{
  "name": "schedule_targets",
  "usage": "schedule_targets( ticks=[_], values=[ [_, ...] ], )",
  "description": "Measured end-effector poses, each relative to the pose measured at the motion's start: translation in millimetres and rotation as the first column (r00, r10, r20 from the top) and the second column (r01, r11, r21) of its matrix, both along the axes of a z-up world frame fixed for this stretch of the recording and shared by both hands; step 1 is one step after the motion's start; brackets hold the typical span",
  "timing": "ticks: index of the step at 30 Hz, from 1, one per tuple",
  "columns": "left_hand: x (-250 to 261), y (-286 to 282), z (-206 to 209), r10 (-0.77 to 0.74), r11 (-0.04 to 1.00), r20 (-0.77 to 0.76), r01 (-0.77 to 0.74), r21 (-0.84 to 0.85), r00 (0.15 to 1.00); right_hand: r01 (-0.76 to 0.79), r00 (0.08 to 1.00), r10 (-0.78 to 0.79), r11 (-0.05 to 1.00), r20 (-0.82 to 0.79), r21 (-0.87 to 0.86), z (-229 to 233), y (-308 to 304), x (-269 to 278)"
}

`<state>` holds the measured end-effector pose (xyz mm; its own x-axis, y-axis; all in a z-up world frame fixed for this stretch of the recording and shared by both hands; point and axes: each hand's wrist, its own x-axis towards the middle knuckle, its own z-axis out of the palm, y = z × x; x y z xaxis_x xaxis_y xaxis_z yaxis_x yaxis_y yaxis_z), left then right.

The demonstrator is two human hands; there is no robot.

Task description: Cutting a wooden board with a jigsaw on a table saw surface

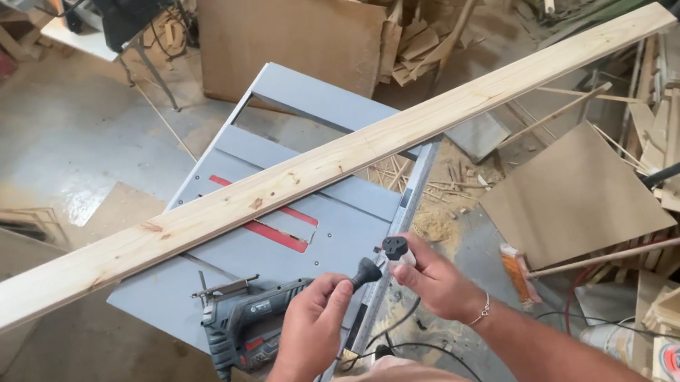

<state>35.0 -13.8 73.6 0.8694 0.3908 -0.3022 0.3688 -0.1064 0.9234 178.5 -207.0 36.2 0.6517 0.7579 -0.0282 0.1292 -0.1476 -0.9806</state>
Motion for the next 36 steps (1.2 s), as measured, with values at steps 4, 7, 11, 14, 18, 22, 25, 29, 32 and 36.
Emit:
schedule_targets(
  ticks=[4, 7, 11, 14, 18, 22, 25, 29, 32, 36],
  values=[
    [12.8, -17.6, 13.0, 0.005, 1.0, 0.038, -0.005, 0.013, 0.999, -0.165, 0.963, 0.161, 0.986, 0.214, -0.003, 7.1, -21.4, 32.2],
    [15.4, -27.5, 23.3, 0.078, 0.995, 0.053, -0.075, -0.062, 0.996, -0.275, 0.935, 0.262, 0.961, 0.24, 0.02, 19.8, -31.4, 52.2],
    [17.8, -43.6, 34.5, 0.143, 0.989, 0.027, -0.143, 0.021, 0.989, -0.284, 0.903, 0.267, 0.959, 0.336, -0.001, 23.6, -42.0, 68.6],
    [22.2, -56.7, 43.9, 0.155, 0.98, -0.024, -0.15, 0.132, 0.988, -0.38, 0.824, 0.282, 0.919, 0.492, 0.109, 27.1, -47.1, 72.8],
    [25.9, -68.2, 47.0, 0.156, 0.974, -0.055, -0.145, 0.175, 0.986, -0.371, 0.758, 0.233, 0.922, 0.609, 0.108, 26.0, -53.0, 73.1],
    [26.9, -77.7, 60.3, 0.12, 0.972, -0.128, -0.091, 0.217, 0.984, -0.323, 0.715, 0.157, 0.939, 0.681, 0.121, 25.3, -57.9, 73.5],
    [27.0, -83.6, 58.0, 0.131, 0.972, -0.137, -0.1, 0.213, 0.982, -0.342, 0.706, 0.163, 0.931, 0.689, 0.131, 29.0, -59.2, 73.0],
    [28.7, -89.5, 68.6, 0.093, 0.958, -0.217, -0.029, 0.284, 0.972, -0.373, 0.701, 0.195, 0.92, 0.686, 0.119, 39.2, -62.8, 72.7],
    [28.5, -90.6, 74.7, -0.057, 0.944, -0.34, 0.161, 0.287, 0.939, -0.433, 0.677, 0.281, 0.9, 0.68, 0.06, 38.5, -66.7, 74.2],
    [21.5, -85.5, 42.9, -0.255, 0.745, -0.224, 0.339, 0.574, 0.941, -0.418, 0.529, 0.372, 0.896, 0.763, -0.147, 46.3, -68.3, 65.8]
  ],
)
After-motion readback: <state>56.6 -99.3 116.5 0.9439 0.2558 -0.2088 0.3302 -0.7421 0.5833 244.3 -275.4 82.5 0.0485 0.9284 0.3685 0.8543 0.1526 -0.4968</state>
